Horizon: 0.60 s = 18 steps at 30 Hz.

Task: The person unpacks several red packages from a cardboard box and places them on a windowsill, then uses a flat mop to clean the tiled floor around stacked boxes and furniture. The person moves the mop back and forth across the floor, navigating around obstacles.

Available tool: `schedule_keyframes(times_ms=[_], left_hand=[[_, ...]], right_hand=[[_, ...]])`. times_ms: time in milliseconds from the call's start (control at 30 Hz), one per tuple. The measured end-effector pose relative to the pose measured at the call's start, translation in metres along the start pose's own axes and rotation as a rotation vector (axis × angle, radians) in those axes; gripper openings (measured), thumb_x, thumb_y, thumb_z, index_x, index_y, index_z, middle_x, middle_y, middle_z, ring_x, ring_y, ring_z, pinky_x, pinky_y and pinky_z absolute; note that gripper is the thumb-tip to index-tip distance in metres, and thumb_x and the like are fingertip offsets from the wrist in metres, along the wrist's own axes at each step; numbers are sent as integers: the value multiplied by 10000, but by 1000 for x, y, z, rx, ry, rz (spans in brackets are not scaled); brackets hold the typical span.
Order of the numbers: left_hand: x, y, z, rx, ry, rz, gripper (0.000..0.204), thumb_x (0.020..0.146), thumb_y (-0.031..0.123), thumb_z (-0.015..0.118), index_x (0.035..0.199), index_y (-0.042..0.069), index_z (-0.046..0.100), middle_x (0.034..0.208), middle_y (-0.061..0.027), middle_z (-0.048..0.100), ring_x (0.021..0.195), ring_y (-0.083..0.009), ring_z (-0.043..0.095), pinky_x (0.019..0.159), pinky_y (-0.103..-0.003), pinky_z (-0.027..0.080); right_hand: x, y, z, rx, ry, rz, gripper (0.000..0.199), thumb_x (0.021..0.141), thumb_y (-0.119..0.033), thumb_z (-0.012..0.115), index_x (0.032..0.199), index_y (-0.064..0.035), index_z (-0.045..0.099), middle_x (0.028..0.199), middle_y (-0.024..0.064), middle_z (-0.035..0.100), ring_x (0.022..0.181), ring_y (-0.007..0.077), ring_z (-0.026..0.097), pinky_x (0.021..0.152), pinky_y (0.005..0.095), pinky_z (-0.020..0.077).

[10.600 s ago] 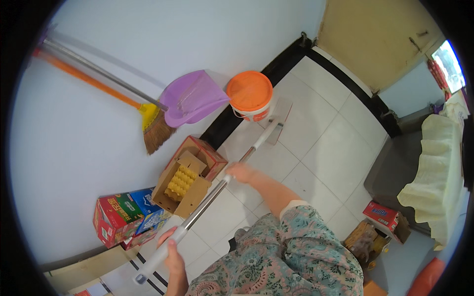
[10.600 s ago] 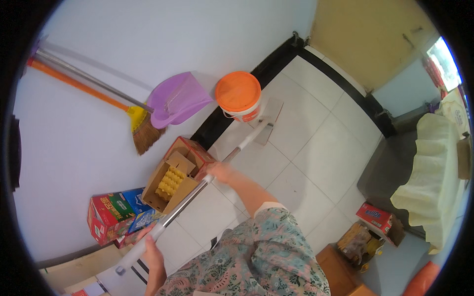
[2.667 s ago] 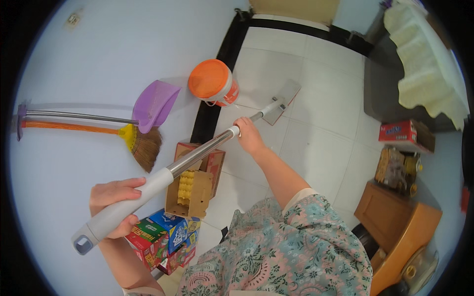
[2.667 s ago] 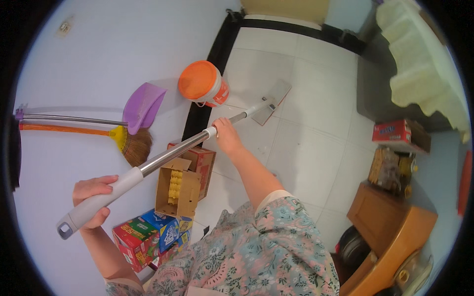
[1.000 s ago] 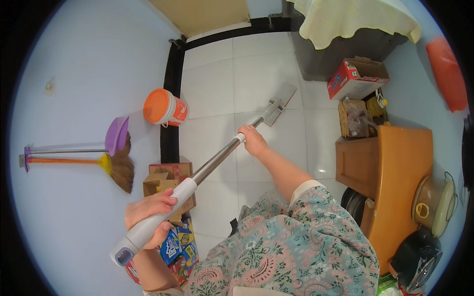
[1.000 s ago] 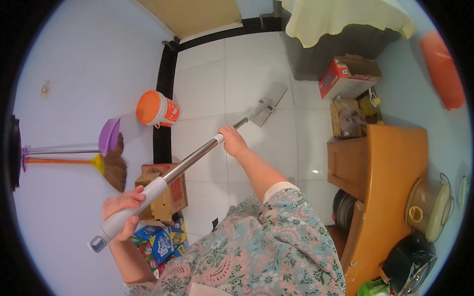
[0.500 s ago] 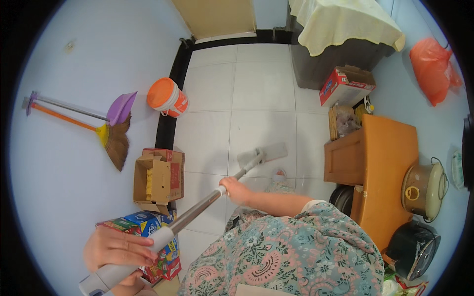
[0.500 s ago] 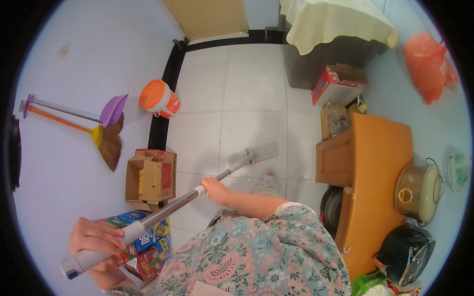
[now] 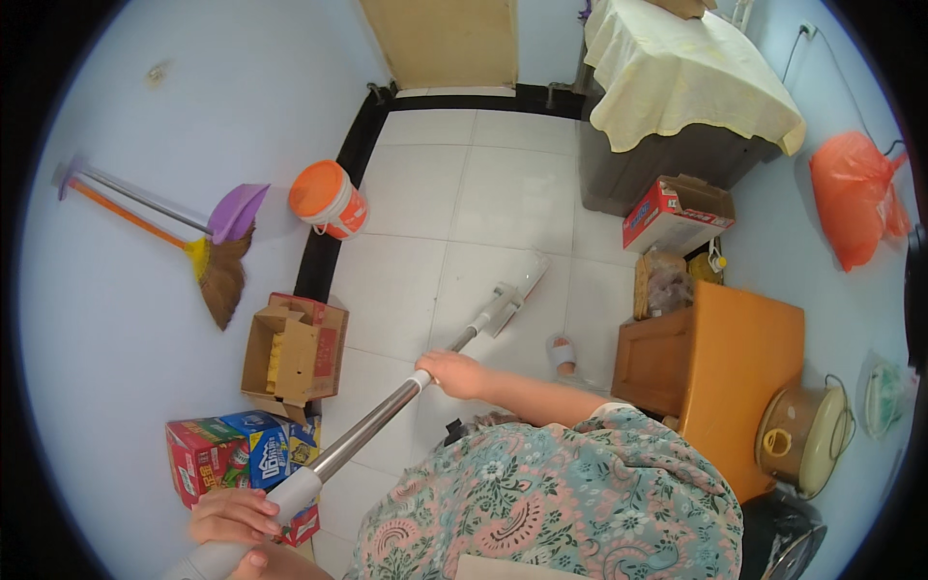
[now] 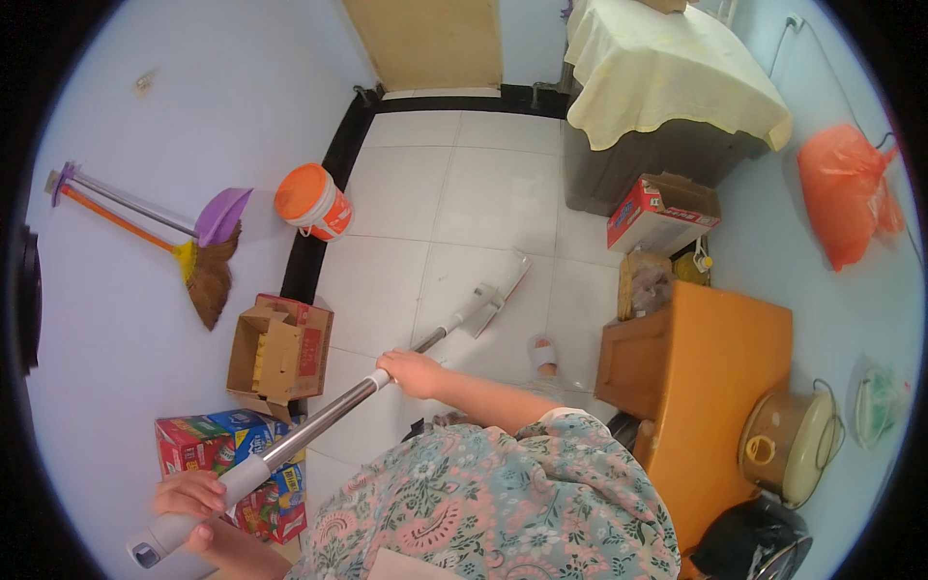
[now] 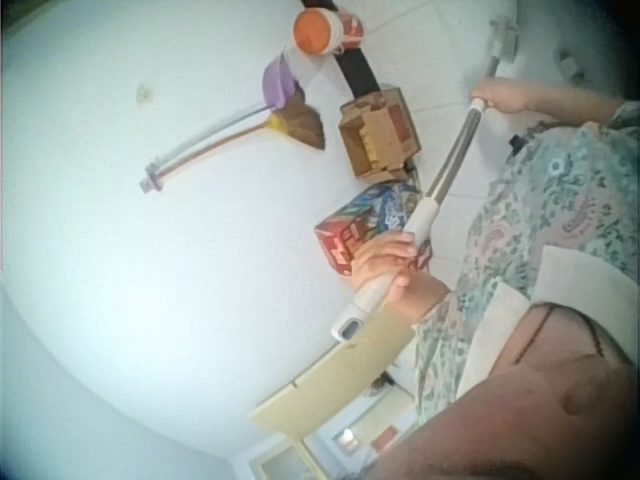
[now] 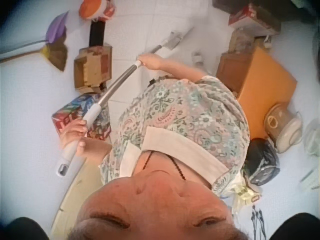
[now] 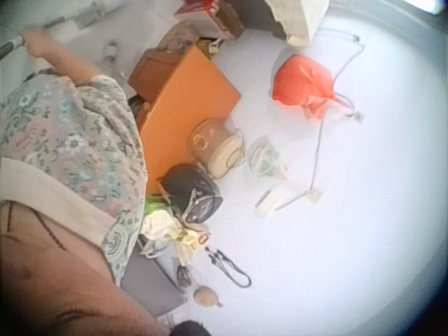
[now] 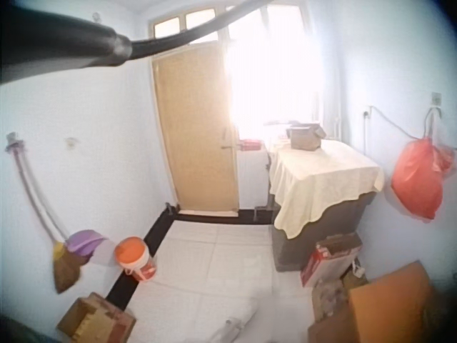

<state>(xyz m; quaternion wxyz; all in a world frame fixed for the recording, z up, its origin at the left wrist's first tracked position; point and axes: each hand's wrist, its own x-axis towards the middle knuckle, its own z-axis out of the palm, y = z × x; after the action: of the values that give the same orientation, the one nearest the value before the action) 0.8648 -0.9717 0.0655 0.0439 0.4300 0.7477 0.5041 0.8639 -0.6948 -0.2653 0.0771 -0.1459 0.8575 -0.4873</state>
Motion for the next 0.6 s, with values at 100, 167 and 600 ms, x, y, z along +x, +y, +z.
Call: schedule_keyframes(times_ms=[100,167,600], left_hand=[[40,-5,60,-43,130,-35,250,668,270,686,648,77,528,615,-82,605,632,-232,619,679,-372,518],[73,-3,96,-37,184,-67,248,666,261,682,633,74,523,603,-83,594,618,-234,610,691,-382,514],[285,-36,274,-452,264,36,167,795,178,555,827,97,414,610,1,477,596,-143,481,728,-345,451]], right_hand=[[-11,46,-56,-18,42,-28,177,780,15,495,931,-76,506,920,85,532,952,281,497,837,376,409],[-22,68,-100,-7,61,-35,196,765,35,493,925,-77,504,920,90,531,948,284,496,836,374,408],[-44,188,-236,11,606,177,270,738,77,489,965,-67,518,973,112,542,983,312,505,826,399,433]])
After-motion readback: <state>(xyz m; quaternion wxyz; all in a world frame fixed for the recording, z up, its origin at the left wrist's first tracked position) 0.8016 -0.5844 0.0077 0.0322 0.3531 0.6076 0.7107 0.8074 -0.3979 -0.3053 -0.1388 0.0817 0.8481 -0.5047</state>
